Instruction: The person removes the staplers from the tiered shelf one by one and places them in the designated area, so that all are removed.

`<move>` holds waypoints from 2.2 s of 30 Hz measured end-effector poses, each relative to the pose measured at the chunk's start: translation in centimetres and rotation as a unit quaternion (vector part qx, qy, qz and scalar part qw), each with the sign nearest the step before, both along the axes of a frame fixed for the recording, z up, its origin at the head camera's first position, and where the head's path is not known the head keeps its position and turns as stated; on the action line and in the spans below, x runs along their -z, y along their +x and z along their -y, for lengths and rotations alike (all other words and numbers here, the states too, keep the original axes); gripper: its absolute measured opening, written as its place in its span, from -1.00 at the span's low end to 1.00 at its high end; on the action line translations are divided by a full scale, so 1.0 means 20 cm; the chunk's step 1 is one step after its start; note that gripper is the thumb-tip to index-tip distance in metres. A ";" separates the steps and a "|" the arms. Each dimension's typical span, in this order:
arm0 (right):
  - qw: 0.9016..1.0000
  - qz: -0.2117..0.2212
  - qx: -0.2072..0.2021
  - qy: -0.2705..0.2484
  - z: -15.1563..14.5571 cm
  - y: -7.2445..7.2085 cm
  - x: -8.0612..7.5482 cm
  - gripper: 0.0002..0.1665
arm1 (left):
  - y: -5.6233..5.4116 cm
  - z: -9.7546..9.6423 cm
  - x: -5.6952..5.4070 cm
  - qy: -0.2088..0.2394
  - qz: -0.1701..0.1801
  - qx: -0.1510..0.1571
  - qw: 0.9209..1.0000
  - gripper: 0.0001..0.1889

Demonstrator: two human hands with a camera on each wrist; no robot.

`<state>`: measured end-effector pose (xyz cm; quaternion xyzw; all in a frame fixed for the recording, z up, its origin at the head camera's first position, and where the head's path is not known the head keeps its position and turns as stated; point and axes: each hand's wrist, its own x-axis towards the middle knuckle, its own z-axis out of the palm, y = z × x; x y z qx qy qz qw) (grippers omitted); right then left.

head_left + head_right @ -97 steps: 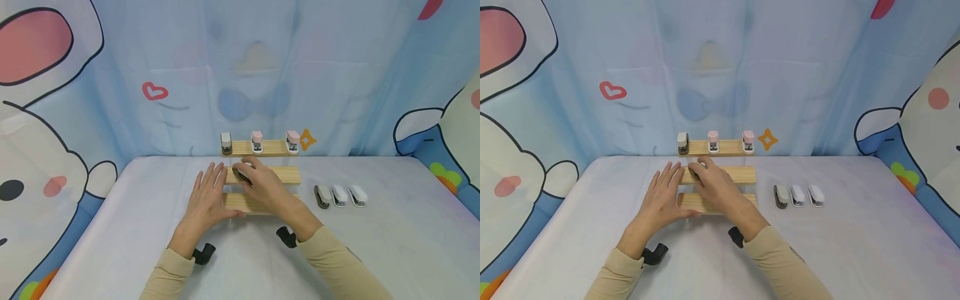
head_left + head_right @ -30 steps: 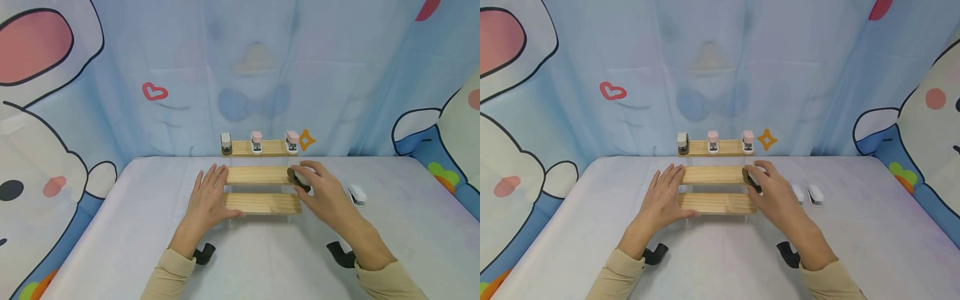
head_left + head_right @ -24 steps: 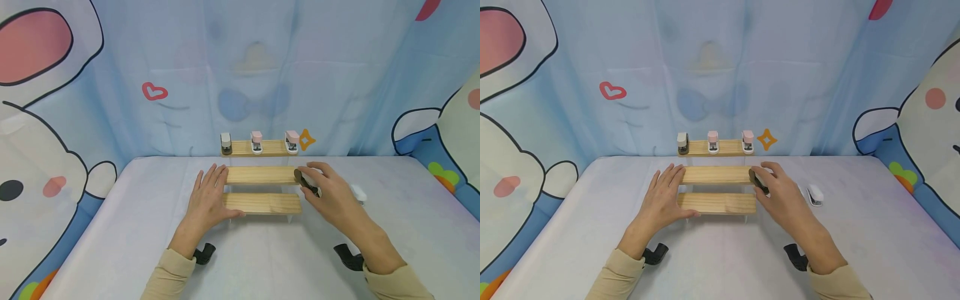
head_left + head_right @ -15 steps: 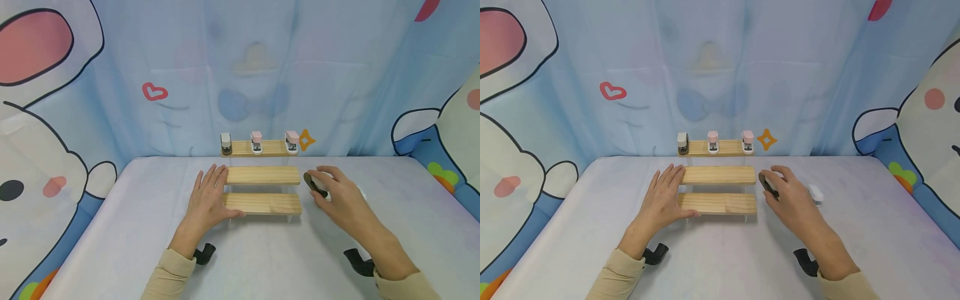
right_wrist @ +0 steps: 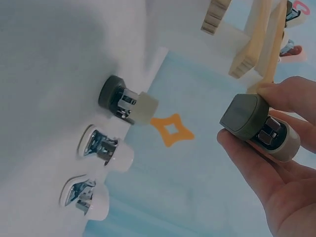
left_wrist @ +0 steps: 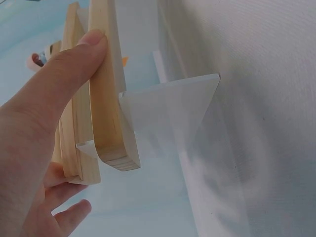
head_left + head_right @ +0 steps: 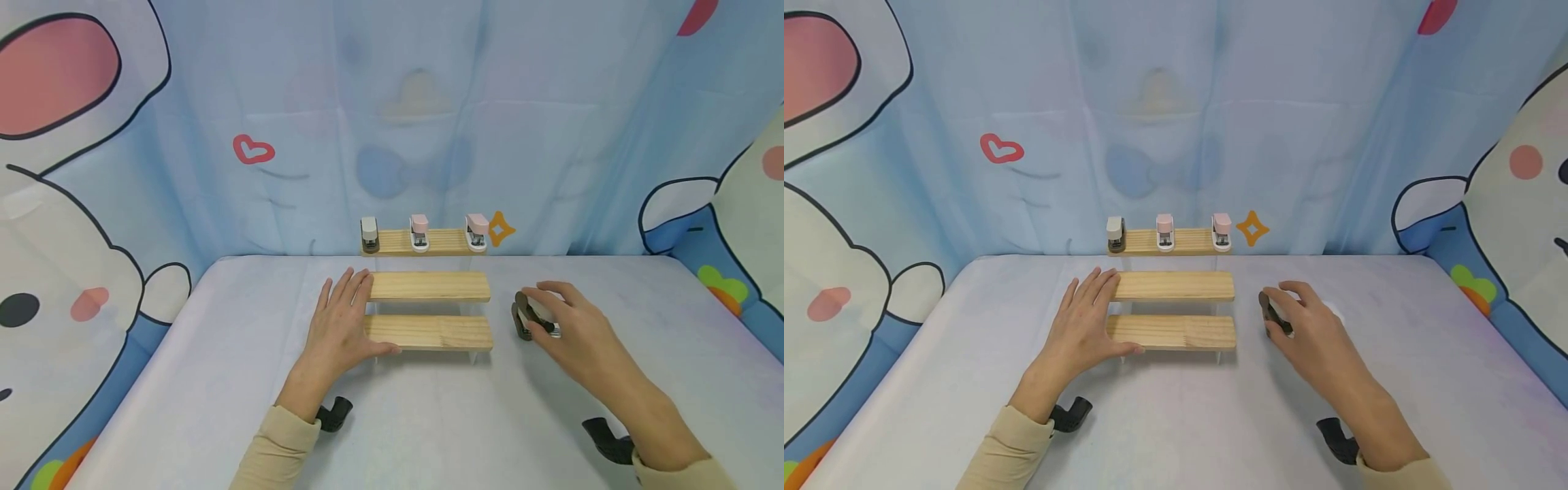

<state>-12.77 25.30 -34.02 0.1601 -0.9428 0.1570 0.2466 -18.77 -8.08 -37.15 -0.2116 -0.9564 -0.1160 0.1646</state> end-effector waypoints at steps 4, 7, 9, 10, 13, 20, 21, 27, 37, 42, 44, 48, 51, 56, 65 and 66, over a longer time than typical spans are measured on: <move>1.000 0.004 0.003 0.006 -0.03 0.01 0.02 -0.33 | 0.00 0.00 0.00 0.000 0.000 0.001 1.000 0.32; 1.000 0.005 0.005 0.011 -0.04 0.01 0.03 -0.33 | 0.00 0.00 0.00 0.001 0.002 0.002 1.000 0.32; 1.000 0.007 0.010 0.016 -0.05 0.01 0.04 -0.33 | 0.00 0.00 0.00 0.002 0.004 0.001 1.000 0.32; 1.000 0.009 0.013 0.017 -0.05 0.01 0.05 -0.33 | 0.00 0.00 0.00 0.002 0.004 0.000 1.000 0.32; 0.999 0.025 0.024 0.022 -0.05 0.02 0.06 -0.35 | 0.00 0.00 0.00 0.000 0.003 -0.001 1.000 0.32; 0.997 0.068 0.035 0.027 -0.06 0.03 0.10 -0.39 | 0.00 0.00 0.00 -0.006 0.001 -0.003 1.000 0.32; 0.996 0.074 0.037 0.028 -0.06 0.03 0.10 -0.39 | 0.00 0.00 0.00 -0.007 0.000 -0.003 1.000 0.32; 0.993 0.114 0.032 0.027 -0.06 0.03 0.13 -0.41 | 0.00 0.00 0.00 -0.008 -0.001 -0.005 1.000 0.32; 0.980 0.191 0.047 0.026 -0.06 0.01 0.17 -0.41 | 0.00 0.00 0.00 -0.009 -0.003 -0.005 1.000 0.32; 0.978 0.202 0.044 0.028 -0.06 0.01 0.19 -0.41 | 0.00 0.00 0.00 -0.007 -0.004 -0.006 1.000 0.32; 0.978 0.202 0.040 0.029 -0.06 0.01 0.21 -0.43 | 0.00 0.00 0.00 -0.008 -0.004 -0.006 1.000 0.32; 0.978 0.204 0.034 0.028 -0.07 0.00 0.22 -0.46 | 0.00 0.00 0.00 -0.010 -0.009 -0.006 1.000 0.32; 0.976 0.212 0.034 0.032 -0.07 0.00 0.22 -0.42 | 0.00 0.00 0.00 -0.010 -0.012 -0.006 1.000 0.31; 0.978 0.204 0.027 0.043 -0.07 0.00 0.23 -0.33 | 0.00 0.00 0.00 -0.010 -0.010 -0.007 1.000 0.31; 0.979 0.199 0.041 0.019 -0.05 0.01 0.24 -0.31 | 0.00 0.00 0.00 -0.010 -0.010 -0.006 1.000 0.31; 0.979 0.200 0.043 0.015 -0.05 0.01 0.24 -0.31 | 0.00 0.00 0.00 -0.009 -0.010 -0.006 1.000 0.31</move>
